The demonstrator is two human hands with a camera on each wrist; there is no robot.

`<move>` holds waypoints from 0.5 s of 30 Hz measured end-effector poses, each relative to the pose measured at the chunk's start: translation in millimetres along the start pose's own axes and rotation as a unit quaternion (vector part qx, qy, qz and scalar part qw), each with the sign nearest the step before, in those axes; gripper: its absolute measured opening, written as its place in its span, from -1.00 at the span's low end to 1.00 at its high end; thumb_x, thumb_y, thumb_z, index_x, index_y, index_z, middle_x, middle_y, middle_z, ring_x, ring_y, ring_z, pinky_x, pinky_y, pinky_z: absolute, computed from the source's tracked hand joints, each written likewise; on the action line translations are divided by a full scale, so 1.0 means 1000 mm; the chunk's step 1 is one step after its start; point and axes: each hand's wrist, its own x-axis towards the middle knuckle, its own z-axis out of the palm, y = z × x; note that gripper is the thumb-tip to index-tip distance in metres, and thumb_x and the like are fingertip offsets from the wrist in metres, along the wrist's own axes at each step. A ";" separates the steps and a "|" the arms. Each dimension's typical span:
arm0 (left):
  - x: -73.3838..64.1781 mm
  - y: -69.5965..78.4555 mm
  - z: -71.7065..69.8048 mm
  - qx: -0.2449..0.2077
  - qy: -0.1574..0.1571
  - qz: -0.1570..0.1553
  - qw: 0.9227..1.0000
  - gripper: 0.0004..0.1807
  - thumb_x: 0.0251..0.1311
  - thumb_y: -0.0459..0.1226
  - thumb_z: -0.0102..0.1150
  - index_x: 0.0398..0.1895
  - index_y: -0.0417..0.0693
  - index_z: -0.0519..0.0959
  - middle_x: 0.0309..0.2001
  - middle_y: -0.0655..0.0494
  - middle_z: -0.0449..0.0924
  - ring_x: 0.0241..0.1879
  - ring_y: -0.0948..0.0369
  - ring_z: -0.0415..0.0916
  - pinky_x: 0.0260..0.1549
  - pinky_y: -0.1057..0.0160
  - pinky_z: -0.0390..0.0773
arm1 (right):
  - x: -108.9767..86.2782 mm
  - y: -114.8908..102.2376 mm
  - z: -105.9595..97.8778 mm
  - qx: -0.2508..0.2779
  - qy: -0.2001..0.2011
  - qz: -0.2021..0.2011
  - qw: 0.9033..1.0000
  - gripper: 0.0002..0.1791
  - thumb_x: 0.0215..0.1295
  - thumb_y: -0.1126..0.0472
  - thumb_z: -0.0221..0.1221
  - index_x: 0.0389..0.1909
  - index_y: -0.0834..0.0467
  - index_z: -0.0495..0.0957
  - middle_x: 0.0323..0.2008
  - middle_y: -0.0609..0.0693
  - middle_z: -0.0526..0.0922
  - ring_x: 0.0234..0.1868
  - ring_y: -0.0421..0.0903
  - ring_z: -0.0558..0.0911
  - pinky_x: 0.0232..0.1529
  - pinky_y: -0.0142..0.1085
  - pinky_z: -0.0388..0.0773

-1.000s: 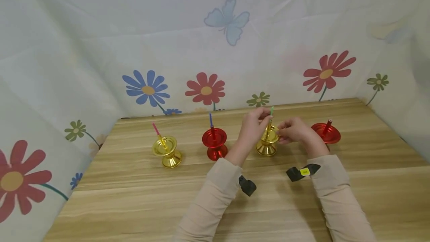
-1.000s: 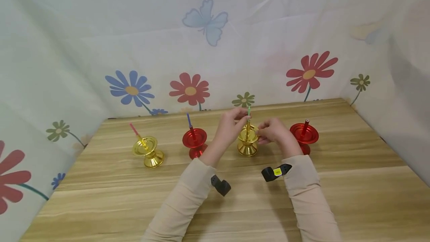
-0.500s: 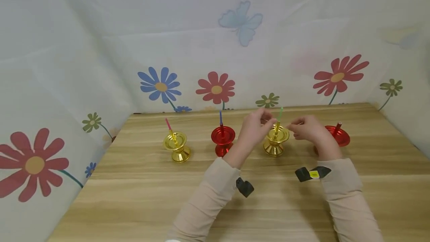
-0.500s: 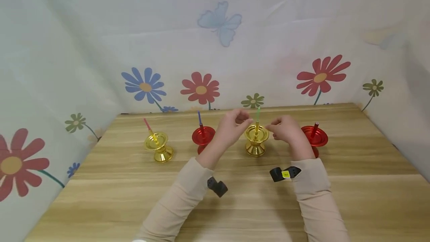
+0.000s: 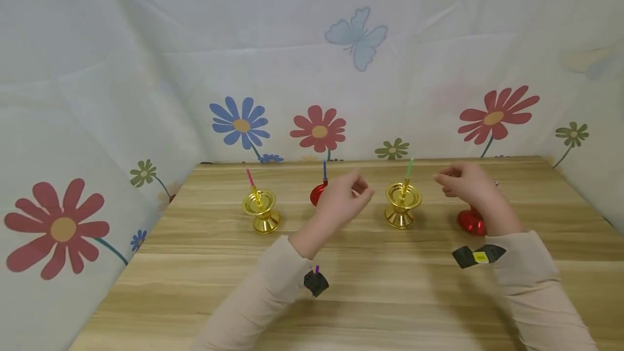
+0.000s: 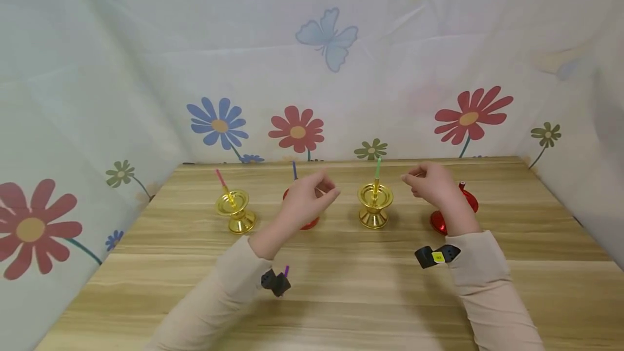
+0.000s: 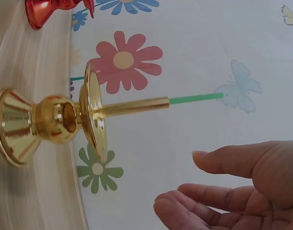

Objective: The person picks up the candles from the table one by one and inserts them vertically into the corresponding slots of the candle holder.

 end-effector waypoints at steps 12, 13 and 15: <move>-0.033 -0.033 -0.013 0.048 -0.029 -0.015 0.998 -0.84 0.18 -0.22 0.23 -0.32 -0.16 0.57 -0.38 0.06 0.62 -0.43 0.21 0.51 -0.46 0.37 0.52 | -0.021 0.008 -0.021 0.000 0.072 -0.023 0.997 -0.47 0.39 0.01 0.05 0.07 0.43 0.43 -0.16 0.34 0.58 -0.30 -0.01 0.66 -0.29 -0.27 0.65; -0.037 -0.036 -0.013 0.047 -0.033 -0.016 0.998 -0.84 0.17 -0.24 0.23 -0.32 -0.17 0.57 -0.38 0.05 0.62 -0.43 0.21 0.50 -0.47 0.37 0.52 | -0.023 0.011 -0.023 0.000 0.082 -0.026 0.996 -0.48 0.39 0.02 0.05 0.07 0.42 0.43 -0.18 0.34 0.59 -0.33 -0.05 0.67 -0.32 -0.32 0.64; -0.044 -0.045 -0.014 0.046 -0.042 -0.024 0.998 -0.86 0.15 -0.27 0.24 -0.33 -0.19 0.56 -0.37 0.03 0.62 -0.43 0.21 0.51 -0.49 0.38 0.52 | -0.027 0.015 -0.025 0.003 0.102 -0.028 0.994 -0.50 0.39 0.04 0.05 0.06 0.42 0.44 -0.19 0.34 0.58 -0.38 -0.11 0.67 -0.39 -0.40 0.62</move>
